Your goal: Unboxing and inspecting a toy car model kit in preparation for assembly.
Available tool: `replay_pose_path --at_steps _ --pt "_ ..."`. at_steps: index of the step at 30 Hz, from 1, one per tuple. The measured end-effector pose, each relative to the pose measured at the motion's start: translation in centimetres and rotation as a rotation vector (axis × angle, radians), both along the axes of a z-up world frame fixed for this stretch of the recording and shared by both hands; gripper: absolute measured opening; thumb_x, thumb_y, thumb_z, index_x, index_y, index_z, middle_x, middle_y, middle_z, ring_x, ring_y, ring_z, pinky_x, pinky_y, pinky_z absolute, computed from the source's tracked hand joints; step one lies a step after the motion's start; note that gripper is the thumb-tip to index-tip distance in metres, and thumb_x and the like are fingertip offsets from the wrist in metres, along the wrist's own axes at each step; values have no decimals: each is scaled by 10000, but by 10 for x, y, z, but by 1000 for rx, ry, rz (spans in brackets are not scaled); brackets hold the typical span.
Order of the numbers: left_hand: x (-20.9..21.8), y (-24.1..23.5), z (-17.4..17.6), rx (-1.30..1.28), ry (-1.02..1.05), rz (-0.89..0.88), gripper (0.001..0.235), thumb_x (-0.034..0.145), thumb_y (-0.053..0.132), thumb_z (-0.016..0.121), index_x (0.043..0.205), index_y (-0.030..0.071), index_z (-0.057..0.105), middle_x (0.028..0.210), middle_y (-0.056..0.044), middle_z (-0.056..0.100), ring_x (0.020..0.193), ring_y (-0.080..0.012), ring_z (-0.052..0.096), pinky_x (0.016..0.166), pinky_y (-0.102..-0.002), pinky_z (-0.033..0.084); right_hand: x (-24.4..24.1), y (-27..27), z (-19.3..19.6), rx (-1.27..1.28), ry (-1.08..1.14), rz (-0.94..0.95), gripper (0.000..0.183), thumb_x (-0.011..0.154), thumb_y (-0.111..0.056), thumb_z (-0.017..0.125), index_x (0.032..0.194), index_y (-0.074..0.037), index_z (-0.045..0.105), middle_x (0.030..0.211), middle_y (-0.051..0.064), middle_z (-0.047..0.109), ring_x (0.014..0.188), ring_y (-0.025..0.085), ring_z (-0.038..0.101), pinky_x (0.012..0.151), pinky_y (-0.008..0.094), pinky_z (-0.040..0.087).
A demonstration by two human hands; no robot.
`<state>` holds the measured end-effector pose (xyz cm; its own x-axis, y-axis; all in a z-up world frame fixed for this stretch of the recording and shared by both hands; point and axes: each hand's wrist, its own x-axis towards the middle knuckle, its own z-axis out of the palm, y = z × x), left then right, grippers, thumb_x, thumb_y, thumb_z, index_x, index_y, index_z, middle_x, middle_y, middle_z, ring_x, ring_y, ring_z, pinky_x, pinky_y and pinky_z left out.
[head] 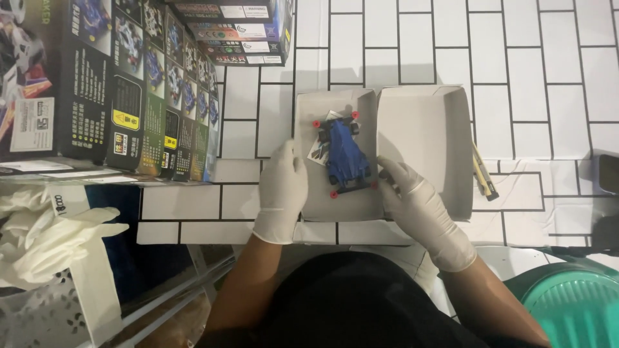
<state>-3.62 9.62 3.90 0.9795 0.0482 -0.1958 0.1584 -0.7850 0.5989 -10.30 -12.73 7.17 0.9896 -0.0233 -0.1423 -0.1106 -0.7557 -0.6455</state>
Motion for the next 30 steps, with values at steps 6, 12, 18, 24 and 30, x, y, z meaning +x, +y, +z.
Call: replay_pose_path --at_steps 6,12,18,24,30 --pt "-6 17 6 58 94 57 428 1002 239 483 1412 125 524 1337 -134 630 1215 -294 633 973 -433 527 -3 1 -22 -63 -94 58 537 924 -189 721 1430 -92 570 1127 150 701 1049 314 703 834 393 609" --pt "-20 -11 27 90 -428 10 505 842 172 772 1283 12 584 1108 -230 615 1031 -418 624 865 -501 506 26 8 -14 -272 -404 166 660 829 -158 784 1444 -118 548 1250 168 584 1197 410 594 899 530 533" --pt "-20 -45 41 251 -323 -179 749 812 498 773 1319 -2 540 956 -192 641 892 -364 656 743 -448 490 91 17 -18 -562 -649 250 266 933 -168 697 1191 -229 716 1091 55 590 1099 322 619 787 428 523" --pt "-12 -46 37 346 -192 -311 764 833 420 755 1393 -29 494 895 -177 629 853 -333 669 699 -425 518 140 13 -62 -844 -464 436 144 934 -376 681 1059 -326 729 992 -23 707 1112 313 665 883 519 489" --pt "-17 -36 36 324 -75 -323 718 831 364 734 1406 23 472 914 -156 596 852 -299 661 701 -400 516 129 23 -45 -895 -310 478 115 955 -407 667 1010 -321 721 1096 -63 697 1267 248 560 1010 490 399"
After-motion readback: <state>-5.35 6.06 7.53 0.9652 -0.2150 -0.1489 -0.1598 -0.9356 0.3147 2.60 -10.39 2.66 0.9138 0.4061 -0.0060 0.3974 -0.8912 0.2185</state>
